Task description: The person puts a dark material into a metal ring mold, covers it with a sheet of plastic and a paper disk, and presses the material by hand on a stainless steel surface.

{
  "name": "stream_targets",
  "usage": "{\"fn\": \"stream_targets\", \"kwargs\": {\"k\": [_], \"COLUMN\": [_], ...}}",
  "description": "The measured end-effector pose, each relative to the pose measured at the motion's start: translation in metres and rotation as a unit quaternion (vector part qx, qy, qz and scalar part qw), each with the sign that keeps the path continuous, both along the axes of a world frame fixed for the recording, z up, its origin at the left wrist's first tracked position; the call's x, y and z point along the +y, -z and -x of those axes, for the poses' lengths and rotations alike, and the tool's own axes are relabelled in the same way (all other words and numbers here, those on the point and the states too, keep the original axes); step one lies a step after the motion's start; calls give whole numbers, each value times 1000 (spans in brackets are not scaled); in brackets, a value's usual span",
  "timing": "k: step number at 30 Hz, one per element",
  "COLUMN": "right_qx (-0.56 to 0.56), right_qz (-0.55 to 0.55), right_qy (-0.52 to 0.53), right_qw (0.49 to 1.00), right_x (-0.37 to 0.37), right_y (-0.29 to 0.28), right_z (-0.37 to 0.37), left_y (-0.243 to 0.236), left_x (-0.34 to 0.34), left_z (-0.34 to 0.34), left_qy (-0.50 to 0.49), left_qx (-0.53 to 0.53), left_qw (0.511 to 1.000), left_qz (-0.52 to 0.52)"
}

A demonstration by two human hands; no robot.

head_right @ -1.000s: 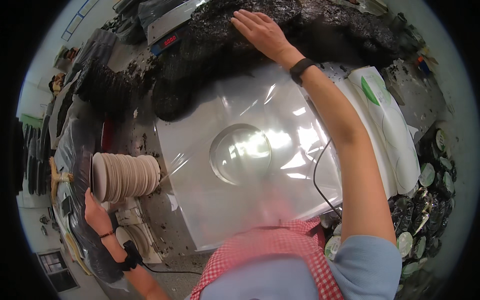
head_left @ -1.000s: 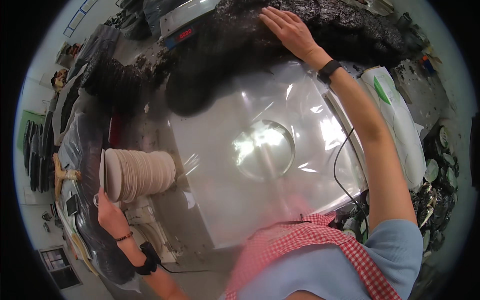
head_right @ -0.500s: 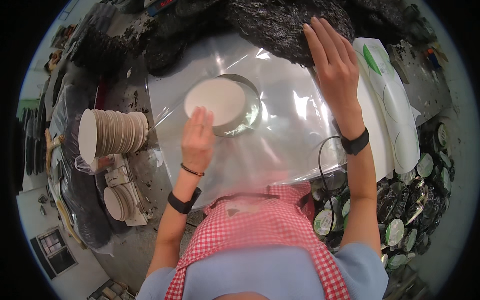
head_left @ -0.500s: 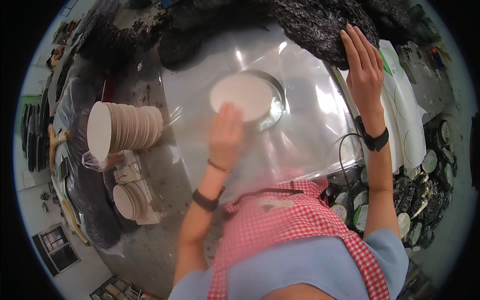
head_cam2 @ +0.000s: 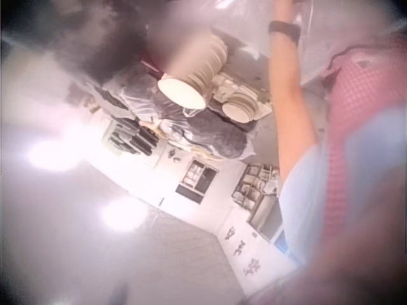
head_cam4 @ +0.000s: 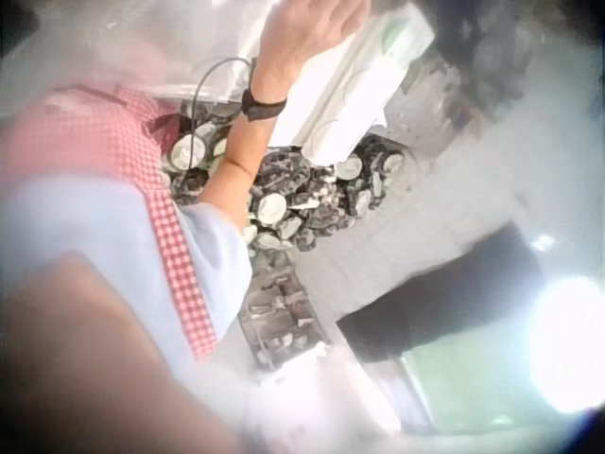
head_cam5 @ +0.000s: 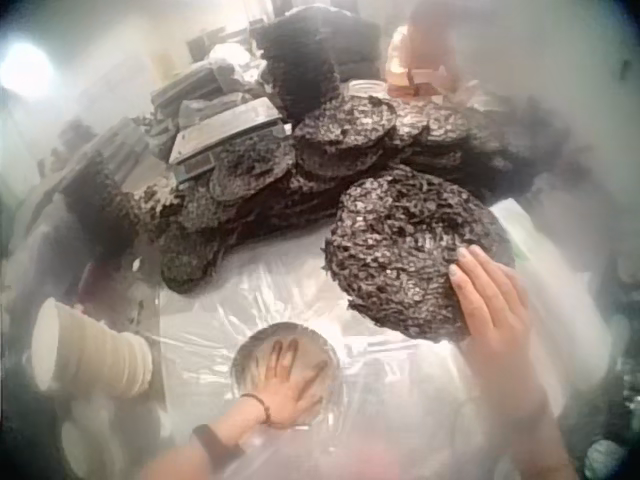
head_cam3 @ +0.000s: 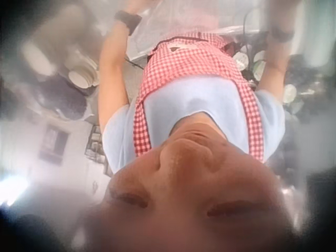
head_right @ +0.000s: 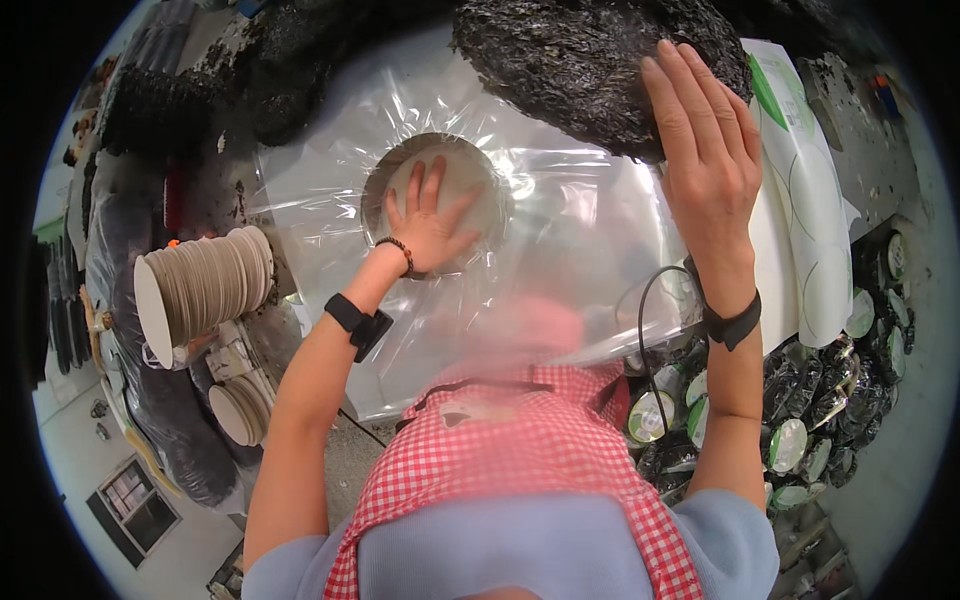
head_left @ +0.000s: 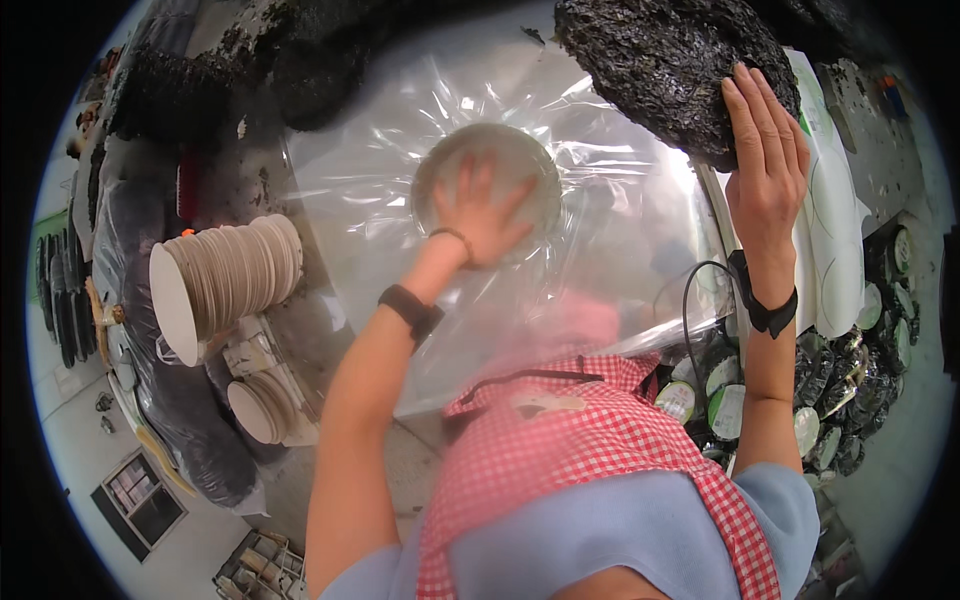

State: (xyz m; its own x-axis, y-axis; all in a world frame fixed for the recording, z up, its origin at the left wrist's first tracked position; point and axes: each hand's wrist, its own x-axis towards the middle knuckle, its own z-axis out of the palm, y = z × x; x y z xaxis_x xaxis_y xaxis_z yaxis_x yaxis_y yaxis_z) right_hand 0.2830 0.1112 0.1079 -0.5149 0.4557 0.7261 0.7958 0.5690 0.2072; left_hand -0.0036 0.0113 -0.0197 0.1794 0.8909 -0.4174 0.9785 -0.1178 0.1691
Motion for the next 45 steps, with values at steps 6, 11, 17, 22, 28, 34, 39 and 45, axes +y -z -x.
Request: {"fn": "stream_targets", "kwargs": {"k": [6,11,17,22,28,34,39,45], "right_qx": [-14,-31,7,43,77,71,52,16], "right_qz": [53,157,499,296,211,278,265,214], "right_qy": [-134,-170,-315,-161,-133,-148,-172,-144], "right_qw": [990,972,807,941,965,947,947,966], "right_x": [-19,-82,-74,-32,-7,-19,-17,-23], "right_y": [-1,45,63,75,80,85,103,110], "right_z": [64,102,100,150,144,150,144,149], "left_y": [-31,-69,-39,-40,-48,-48,-55,-20], "left_x": [13,-19,-44,-44,-41,-38,-29,-11], "left_z": [1,26,27,24,17,17,16,7], "left_qy": [-41,-241,-295,-289,-265,-226,-152,-43], "left_qx": [-18,-412,-261,-241,-212,-55,-83,-153], "left_qw": [997,800,846,854,861,907,885,924], "left_qz": [70,-363,-360,-360,-379,-351,-432,-349]}}
